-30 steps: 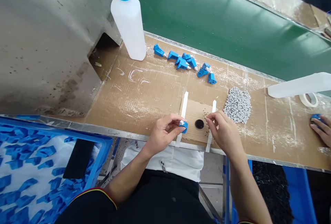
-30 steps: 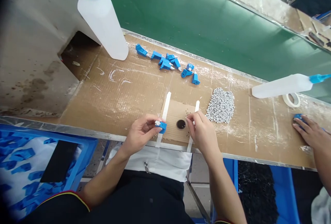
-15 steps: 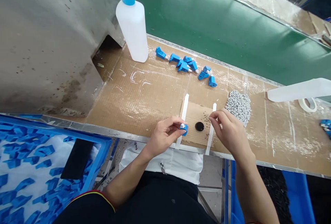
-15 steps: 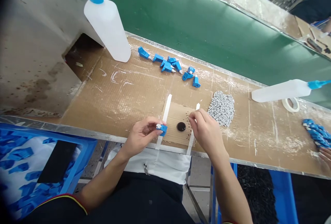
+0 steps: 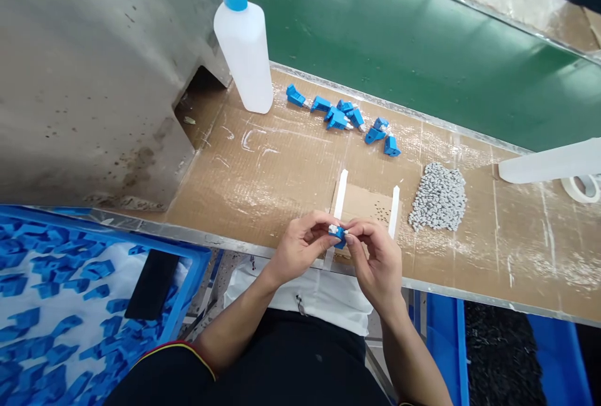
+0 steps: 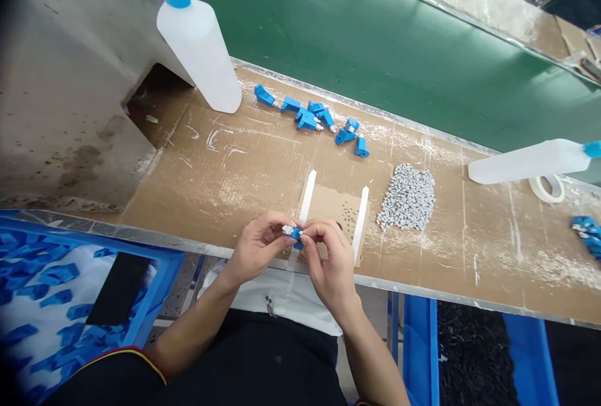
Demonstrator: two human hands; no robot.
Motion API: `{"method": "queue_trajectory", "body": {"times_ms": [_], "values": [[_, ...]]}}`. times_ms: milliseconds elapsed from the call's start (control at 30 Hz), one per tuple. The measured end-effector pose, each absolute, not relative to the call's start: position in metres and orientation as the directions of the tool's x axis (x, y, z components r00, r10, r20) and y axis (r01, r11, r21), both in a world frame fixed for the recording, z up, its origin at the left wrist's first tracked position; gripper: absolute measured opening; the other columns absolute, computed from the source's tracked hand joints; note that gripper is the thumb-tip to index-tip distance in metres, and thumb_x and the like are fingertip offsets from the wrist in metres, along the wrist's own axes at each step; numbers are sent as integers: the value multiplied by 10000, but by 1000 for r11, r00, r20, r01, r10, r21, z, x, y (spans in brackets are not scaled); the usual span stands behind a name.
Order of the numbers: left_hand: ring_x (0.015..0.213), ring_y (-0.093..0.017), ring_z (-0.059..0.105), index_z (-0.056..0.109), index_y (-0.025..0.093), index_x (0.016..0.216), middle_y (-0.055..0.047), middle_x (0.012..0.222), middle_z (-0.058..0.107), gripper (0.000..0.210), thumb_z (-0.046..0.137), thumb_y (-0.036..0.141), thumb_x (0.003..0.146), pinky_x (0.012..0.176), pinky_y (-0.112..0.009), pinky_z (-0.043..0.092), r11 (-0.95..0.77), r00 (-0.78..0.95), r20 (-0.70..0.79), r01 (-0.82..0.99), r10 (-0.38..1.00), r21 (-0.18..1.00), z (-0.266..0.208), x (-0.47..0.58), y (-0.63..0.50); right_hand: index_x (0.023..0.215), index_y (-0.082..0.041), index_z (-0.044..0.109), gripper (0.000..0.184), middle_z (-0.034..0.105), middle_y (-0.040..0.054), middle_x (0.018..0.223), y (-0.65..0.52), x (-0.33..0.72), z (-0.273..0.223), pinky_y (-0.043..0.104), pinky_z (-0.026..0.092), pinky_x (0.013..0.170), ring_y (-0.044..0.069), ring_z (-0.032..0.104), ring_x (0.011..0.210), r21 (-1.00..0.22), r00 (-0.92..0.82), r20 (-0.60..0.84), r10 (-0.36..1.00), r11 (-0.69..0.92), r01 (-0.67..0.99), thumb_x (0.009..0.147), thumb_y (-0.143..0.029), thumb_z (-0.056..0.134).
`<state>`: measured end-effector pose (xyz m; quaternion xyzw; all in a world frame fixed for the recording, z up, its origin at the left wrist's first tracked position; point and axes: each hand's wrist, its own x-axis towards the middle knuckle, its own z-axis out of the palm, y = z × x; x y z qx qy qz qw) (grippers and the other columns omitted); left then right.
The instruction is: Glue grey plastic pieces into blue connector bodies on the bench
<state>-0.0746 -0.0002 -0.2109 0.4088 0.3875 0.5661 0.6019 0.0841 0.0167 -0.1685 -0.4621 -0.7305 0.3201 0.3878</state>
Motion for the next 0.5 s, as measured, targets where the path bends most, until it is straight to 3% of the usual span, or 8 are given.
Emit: {"method": "queue_trajectory", "body": {"times_ms": [500], "values": [[809,-169,734,766,176,979,-55,895,770,198,750,364,921,731,-246,599,33,83,-14,-230,996,973,-211,-77,0,934,-247,597,142,701,36,917,17,91,-166,294,573,739,184,695,870,-764,-372,257,892,423,488,1010,-133,557]]}}
